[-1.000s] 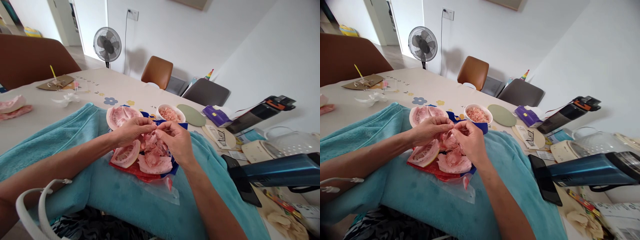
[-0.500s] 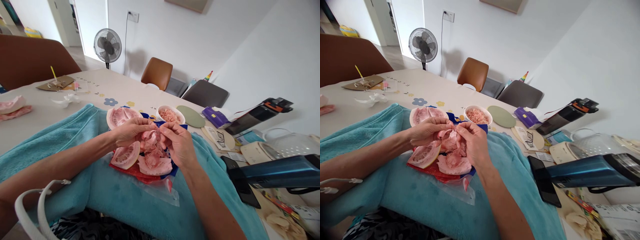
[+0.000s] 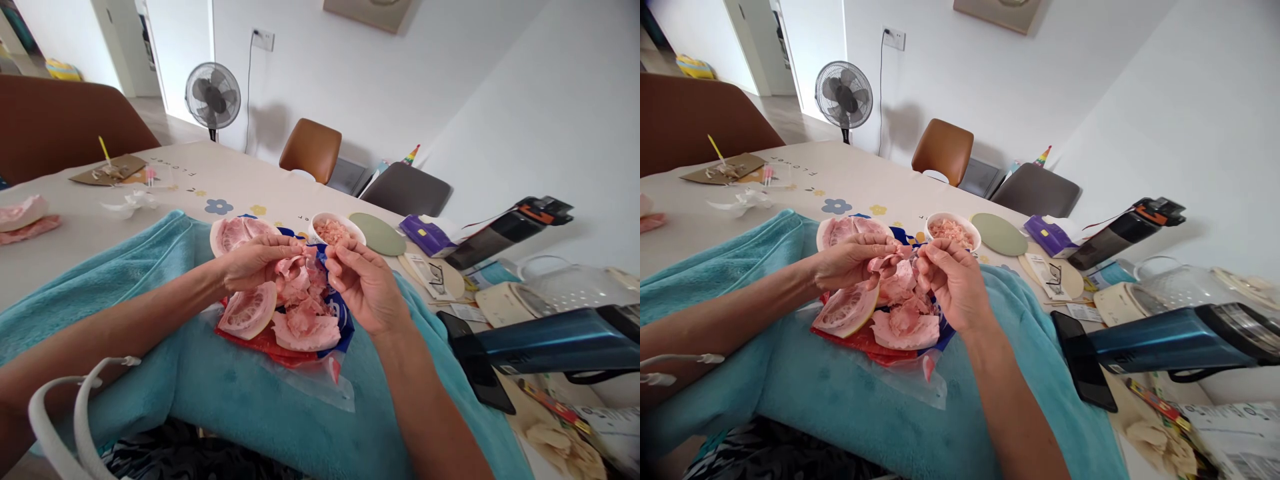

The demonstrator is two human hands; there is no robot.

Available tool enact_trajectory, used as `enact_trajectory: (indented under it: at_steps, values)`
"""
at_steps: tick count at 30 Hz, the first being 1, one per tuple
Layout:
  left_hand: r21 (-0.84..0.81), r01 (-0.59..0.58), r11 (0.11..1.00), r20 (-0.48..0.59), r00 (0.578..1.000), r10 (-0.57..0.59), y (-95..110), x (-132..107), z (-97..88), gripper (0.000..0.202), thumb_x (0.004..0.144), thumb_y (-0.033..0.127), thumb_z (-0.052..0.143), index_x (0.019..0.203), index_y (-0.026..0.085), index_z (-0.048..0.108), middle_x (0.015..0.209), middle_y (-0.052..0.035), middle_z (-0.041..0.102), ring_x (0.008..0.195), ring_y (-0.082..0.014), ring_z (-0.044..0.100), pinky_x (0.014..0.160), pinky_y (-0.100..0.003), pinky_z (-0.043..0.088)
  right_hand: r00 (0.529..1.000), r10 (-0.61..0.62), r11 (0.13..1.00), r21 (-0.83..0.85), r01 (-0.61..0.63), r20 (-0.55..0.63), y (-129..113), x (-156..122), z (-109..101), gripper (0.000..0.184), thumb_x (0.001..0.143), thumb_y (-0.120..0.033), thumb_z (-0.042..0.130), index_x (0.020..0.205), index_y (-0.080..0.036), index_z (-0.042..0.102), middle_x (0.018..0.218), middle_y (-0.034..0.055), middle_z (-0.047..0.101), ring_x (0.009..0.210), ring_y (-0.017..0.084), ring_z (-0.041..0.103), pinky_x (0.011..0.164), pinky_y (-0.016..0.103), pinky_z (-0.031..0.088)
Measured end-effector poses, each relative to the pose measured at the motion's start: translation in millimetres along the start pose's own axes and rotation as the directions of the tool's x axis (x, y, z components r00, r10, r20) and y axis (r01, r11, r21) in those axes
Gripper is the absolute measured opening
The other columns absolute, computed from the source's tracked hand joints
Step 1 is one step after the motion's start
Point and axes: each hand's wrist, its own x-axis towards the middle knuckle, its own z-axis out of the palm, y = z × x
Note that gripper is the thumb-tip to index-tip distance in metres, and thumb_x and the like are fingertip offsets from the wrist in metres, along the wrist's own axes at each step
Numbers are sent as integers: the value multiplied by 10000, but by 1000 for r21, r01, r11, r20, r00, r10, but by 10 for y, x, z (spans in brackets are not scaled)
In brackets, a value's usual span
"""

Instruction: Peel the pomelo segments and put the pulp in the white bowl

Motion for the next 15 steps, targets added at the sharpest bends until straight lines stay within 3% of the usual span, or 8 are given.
enact_trajectory:
  at_steps: [8,11,15]
  values:
    - [49,6,999,-16,1000,-6,-28,24,-50,137,802,216,687,875,103,709,708,-18,613,516,-71,543,456,-199,538,999,-10,999,-45,8,-41,-80,-26,1,107,657,-135,672,677,-182,578,598,-42,550,464,49,448,361,143,357]
    - [80,4,997,-59,998,0,-51,47,-82,165,796,261,712,866,112,726,786,-26,655,519,-29,537,524,-156,528,979,-160,982,-126,144,-128,-246,38,-71,77,648,-116,632,692,-177,612,575,-43,537,445,54,445,337,151,320]
    - [104,-3,995,-78,997,12,-74,46,-67,206,804,298,706,904,121,738,819,-42,689,545,-28,540,542,-142,514,899,-395,878,-366,308,-191,-512,324,-254,107,652,-79,586,671,-151,663,513,-30,521,448,68,474,373,174,350]
